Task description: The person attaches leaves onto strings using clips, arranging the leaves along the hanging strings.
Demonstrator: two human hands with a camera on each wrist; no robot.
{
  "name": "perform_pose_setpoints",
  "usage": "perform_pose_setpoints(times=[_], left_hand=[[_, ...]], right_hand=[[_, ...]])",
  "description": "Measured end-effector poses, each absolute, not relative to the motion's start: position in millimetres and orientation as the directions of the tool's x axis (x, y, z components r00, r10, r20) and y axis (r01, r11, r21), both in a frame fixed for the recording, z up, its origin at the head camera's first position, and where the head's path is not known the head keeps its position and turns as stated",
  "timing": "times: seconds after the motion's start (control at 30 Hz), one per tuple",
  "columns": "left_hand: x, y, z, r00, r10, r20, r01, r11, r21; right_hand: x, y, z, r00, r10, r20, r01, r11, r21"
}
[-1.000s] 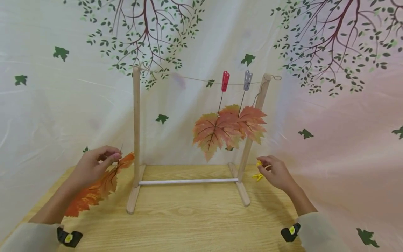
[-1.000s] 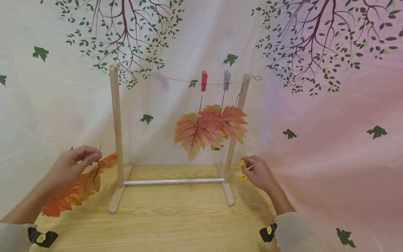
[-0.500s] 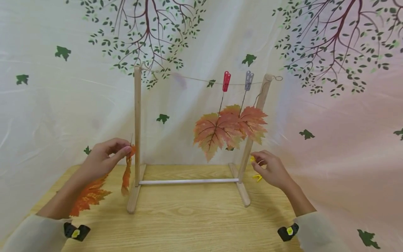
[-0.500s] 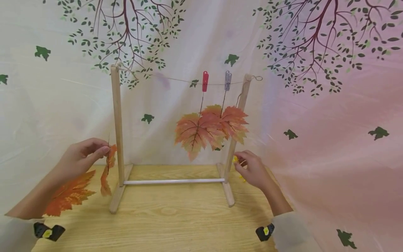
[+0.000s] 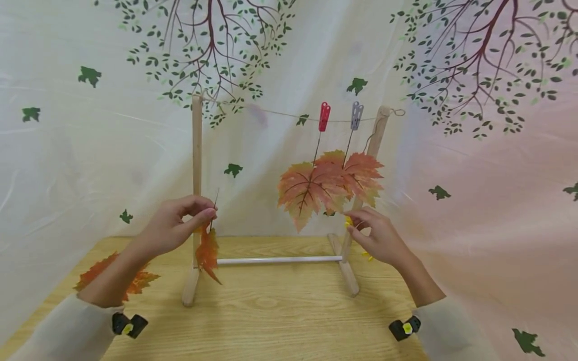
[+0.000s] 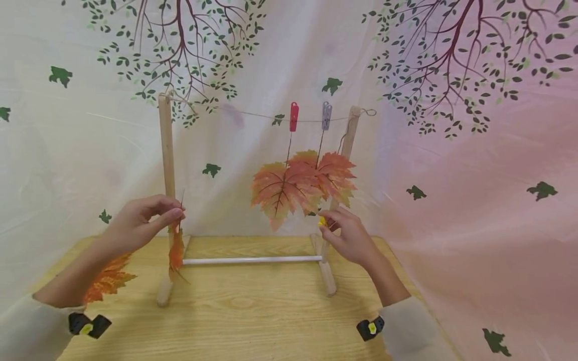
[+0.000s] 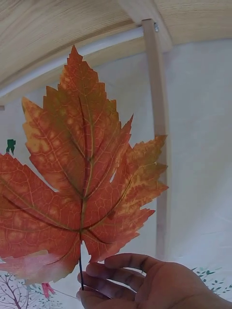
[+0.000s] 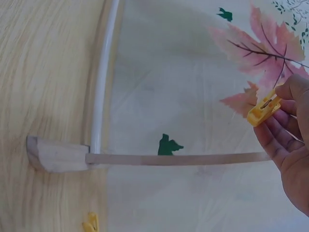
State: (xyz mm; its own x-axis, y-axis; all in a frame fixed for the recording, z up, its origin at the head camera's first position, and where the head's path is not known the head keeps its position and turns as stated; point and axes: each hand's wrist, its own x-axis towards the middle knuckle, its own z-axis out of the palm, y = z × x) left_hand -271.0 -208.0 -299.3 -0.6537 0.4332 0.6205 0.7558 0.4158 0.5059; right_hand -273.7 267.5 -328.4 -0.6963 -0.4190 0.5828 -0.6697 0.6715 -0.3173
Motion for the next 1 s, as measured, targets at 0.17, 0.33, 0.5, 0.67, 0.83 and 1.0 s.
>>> perform_pose_setpoints(times=[0.17, 0.33, 0.5, 0.67, 0.83, 1.0], left_hand=[[-271, -195, -294, -0.644, 0.45, 0.618, 0.765, 0.39, 0.513], [-276, -184, -291, -0.639, 0.467, 0.611, 0.769, 0.378, 0.515], [-285, -174, -287, -0.619, 0.502, 0.604, 0.784, 0.35, 0.513], [-293, -165, -278, -0.632, 0.53, 0.565, 0.768, 0.33, 0.549], [-301, -157, -268, -0.647, 0.559, 0.519, 0.744, 0.314, 0.59], [-306, -149, -258, -0.635, 0.584, 0.506, 0.742, 0.276, 0.611]], right_hand=[[-273, 257, -319, -0.693, -0.432, 0.577, -0.677, 0.665, -0.316], [-274, 247, -311, -0.657, -0.453, 0.603, -0.713, 0.634, -0.301], [-276, 238, -305, -0.616, -0.465, 0.636, -0.747, 0.6, -0.286], [-277, 224, -294, -0.6, -0.474, 0.645, -0.763, 0.582, -0.282], [-278, 213, -283, -0.583, -0.47, 0.662, -0.775, 0.565, -0.282], [-283, 203, -270, -0.541, -0.461, 0.704, -0.799, 0.544, -0.258]])
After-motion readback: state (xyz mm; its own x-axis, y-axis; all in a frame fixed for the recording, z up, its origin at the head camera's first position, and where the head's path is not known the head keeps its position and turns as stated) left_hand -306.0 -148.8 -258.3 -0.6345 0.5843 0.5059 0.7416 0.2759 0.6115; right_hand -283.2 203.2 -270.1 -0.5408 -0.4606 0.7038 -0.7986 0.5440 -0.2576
